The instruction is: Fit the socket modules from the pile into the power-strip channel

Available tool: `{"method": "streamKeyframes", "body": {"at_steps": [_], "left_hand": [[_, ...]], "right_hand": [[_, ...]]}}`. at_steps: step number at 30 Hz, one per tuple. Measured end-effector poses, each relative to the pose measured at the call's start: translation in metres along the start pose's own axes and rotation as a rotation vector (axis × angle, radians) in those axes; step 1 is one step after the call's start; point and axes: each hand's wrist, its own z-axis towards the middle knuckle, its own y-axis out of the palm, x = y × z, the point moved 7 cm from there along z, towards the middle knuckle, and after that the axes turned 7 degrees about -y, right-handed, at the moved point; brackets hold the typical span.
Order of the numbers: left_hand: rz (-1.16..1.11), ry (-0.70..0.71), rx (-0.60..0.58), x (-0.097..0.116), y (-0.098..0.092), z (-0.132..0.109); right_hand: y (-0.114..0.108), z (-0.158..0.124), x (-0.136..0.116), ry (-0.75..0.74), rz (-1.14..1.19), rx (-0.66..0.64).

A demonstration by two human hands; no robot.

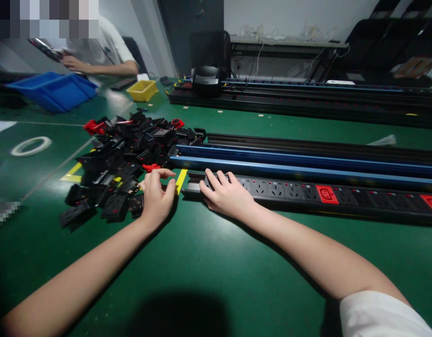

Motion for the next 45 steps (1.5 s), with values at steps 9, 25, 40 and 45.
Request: {"method": "streamKeyframes", "body": {"at_steps": [9,25,40,45], "left_hand": [[-0.29,0.124,0.067,0.004,-0.006,0.002],[0.248,0.014,-0.101,-0.002,0.013,0.002],[-0.135,-0.063,-0.067,-0.011,0.012,0.011],[-0.309,-0.145,-0.072,-0.02,0.013,0.015]], "right_hand": [[-0.001,0.0,0.001,0.009,0.042,0.003],[0.0,0.0,0.0,0.006,0.029,-0.003],[0.001,-0.001,0.0,0.0,0.001,-0.008],[0.0,0.0,0.0,0.002,0.017,-0.01]]}}
